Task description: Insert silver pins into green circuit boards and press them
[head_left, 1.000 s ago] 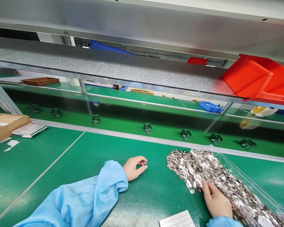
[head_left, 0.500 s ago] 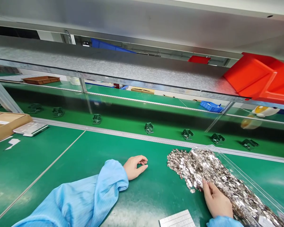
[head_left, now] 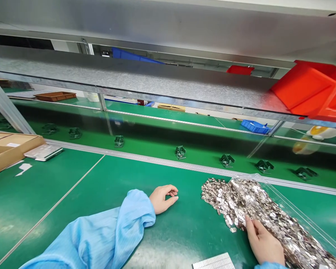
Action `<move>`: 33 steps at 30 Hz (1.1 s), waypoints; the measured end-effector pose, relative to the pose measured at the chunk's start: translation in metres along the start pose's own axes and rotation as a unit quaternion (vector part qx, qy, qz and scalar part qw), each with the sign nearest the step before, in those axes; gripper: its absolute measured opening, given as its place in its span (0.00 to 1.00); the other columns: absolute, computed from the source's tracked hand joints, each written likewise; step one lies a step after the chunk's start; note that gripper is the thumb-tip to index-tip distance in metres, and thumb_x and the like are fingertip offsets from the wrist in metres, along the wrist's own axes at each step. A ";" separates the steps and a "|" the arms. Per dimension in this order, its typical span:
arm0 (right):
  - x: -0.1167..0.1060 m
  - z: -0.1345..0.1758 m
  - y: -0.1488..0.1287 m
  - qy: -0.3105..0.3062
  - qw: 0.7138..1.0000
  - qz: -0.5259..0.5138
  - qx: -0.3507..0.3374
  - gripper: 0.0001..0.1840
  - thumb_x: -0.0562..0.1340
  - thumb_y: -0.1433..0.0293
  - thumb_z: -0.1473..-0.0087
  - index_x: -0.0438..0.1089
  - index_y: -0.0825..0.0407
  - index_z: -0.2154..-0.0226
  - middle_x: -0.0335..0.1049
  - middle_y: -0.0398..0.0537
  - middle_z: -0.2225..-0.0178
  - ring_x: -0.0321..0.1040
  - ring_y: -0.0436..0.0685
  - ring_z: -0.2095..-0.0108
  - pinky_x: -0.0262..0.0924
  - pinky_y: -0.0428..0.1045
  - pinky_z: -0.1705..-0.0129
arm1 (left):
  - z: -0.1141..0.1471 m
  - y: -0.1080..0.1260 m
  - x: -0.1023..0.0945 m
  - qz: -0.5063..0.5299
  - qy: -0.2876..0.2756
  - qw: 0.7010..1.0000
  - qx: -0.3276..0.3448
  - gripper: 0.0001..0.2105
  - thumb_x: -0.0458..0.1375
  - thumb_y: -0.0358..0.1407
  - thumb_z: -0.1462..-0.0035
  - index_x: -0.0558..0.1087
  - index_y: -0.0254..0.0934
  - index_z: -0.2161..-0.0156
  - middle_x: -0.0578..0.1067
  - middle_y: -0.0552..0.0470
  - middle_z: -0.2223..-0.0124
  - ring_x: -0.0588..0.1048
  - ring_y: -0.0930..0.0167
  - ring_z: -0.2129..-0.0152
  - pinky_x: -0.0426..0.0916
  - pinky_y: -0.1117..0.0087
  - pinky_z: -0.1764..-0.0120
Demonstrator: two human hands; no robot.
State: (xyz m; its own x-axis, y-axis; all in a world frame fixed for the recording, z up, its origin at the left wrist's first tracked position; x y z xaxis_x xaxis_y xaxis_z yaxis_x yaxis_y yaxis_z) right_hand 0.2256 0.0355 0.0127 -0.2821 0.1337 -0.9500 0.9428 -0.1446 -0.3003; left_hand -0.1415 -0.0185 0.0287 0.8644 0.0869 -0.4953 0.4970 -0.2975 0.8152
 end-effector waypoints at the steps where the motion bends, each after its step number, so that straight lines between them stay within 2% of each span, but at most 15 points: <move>1: 0.000 0.000 0.000 0.001 1.000 0.001 0.000 0.27 0.44 0.49 0.41 0.69 0.46 0.73 0.72 0.48 0.78 0.70 0.63 0.74 0.60 0.50 0.71 | 0.000 -0.001 0.000 0.001 -0.001 1.000 0.000 0.09 0.56 0.36 0.45 0.72 0.36 0.59 0.78 0.49 0.61 0.77 0.71 0.66 0.72 0.70 0.59; 7: 0.000 -0.001 0.003 -0.011 1.000 -0.005 0.020 0.28 0.44 0.47 0.43 0.69 0.46 0.70 0.72 0.50 0.77 0.69 0.65 0.73 0.61 0.52 0.69 | 0.000 -0.004 0.002 0.007 -0.002 1.000 -0.003 0.10 0.56 0.36 0.45 0.72 0.36 0.59 0.78 0.49 0.61 0.76 0.71 0.65 0.72 0.70 0.59; 12: 0.007 -0.005 0.010 -0.054 0.998 -0.019 0.040 0.26 0.46 0.46 0.46 0.69 0.45 0.70 0.73 0.51 0.75 0.69 0.66 0.71 0.61 0.52 0.67 | 0.000 -0.003 0.002 0.001 0.002 1.000 0.002 0.10 0.57 0.36 0.46 0.72 0.36 0.59 0.78 0.49 0.61 0.77 0.70 0.66 0.71 0.70 0.59; 17: 0.003 -0.004 0.008 -0.013 0.999 -0.022 0.035 0.28 0.45 0.45 0.45 0.69 0.45 0.70 0.72 0.51 0.76 0.68 0.66 0.74 0.60 0.53 0.68 | -0.001 -0.003 0.001 -0.002 0.006 1.000 0.003 0.09 0.57 0.36 0.46 0.72 0.36 0.59 0.78 0.49 0.62 0.76 0.70 0.66 0.71 0.70 0.59; 33: -0.003 -0.001 0.004 0.040 0.999 -0.027 0.005 0.25 0.48 0.47 0.45 0.70 0.45 0.74 0.71 0.49 0.79 0.67 0.63 0.78 0.59 0.52 0.73 | 0.000 -0.001 0.000 -0.012 0.002 1.000 0.002 0.10 0.57 0.35 0.46 0.72 0.35 0.59 0.78 0.49 0.62 0.76 0.70 0.66 0.71 0.70 0.59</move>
State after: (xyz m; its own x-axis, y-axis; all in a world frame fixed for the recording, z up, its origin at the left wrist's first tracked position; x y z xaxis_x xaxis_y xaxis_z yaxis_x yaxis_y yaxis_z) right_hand 0.2307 0.0359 0.0146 -0.3177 0.2194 -0.9225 0.9246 -0.1439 -0.3526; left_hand -0.1416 -0.0181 0.0275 0.8529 0.0972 -0.5129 0.5166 -0.2988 0.8024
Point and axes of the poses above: each hand's wrist, its own z-axis away from the middle knuckle, its own x-axis out of the palm, y = z × x, the point moved 9 cm from there along -z, towards the middle knuckle
